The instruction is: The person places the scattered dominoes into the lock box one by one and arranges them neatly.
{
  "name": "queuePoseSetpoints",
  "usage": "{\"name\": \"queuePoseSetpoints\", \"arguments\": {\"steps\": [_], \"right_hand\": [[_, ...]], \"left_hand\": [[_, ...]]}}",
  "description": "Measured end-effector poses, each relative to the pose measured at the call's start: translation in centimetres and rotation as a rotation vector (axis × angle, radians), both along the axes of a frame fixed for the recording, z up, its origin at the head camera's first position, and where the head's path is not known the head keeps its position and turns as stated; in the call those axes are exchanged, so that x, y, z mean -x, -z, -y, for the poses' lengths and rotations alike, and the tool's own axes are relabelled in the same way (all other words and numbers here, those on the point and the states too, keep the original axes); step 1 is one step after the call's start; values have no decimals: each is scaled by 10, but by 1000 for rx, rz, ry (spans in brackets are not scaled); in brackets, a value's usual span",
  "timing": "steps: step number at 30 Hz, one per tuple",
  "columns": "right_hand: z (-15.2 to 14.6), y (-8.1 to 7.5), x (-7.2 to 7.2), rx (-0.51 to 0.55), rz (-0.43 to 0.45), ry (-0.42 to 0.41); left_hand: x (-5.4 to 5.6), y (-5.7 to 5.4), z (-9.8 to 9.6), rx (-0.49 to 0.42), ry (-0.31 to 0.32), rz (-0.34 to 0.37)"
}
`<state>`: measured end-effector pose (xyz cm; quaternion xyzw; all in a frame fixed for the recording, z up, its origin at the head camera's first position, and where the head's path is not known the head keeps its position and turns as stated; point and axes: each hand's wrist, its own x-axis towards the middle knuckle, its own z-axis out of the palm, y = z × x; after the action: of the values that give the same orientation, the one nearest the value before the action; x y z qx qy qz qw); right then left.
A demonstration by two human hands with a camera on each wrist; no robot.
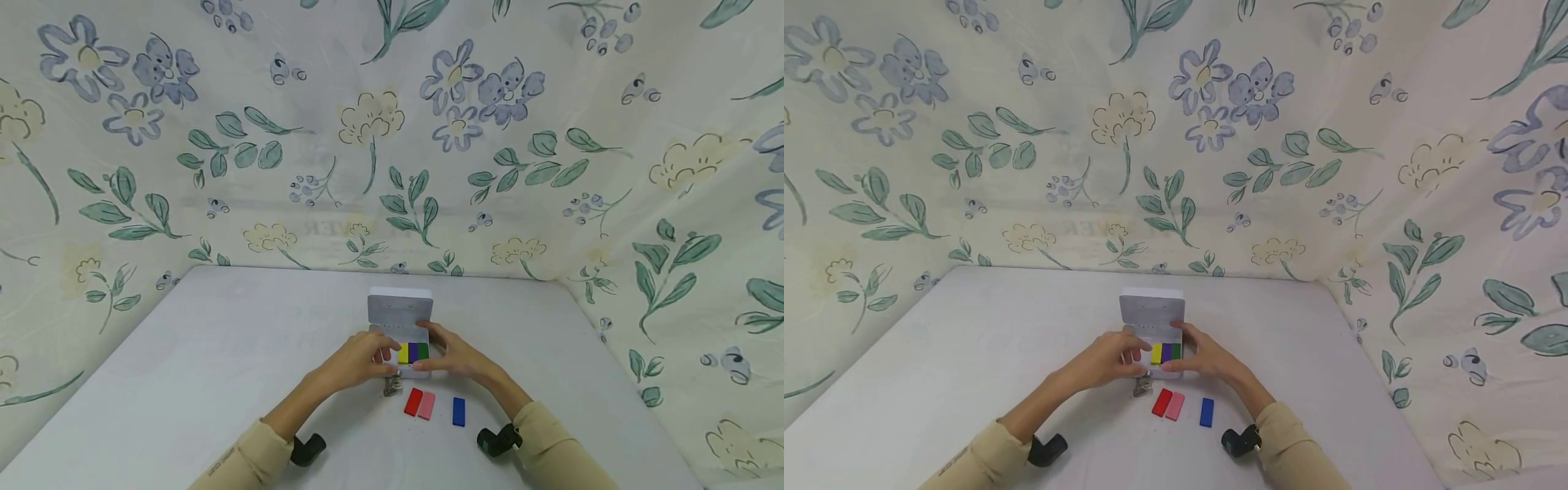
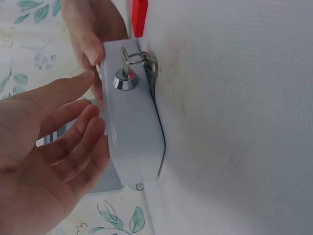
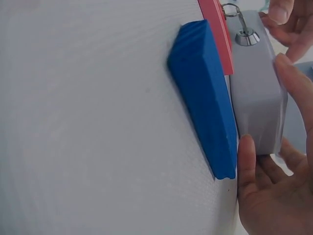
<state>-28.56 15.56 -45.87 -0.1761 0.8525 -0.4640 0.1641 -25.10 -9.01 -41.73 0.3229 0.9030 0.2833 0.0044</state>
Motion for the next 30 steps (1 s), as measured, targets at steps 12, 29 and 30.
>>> {"name": "queuePoseSetpoints", "arguments": {"steps": [12,29,30], "right_hand": [[-1,1,1,-7,-12,-2],[-1,0,0,-13,-12,-7],[-1,0,1,-12,-11,-5]], "left_hand": [[-12,-5,-3,-50,44,58],[-20,4,-4,-38,84,169],[-20,4,-4,-35,85,174]]}}
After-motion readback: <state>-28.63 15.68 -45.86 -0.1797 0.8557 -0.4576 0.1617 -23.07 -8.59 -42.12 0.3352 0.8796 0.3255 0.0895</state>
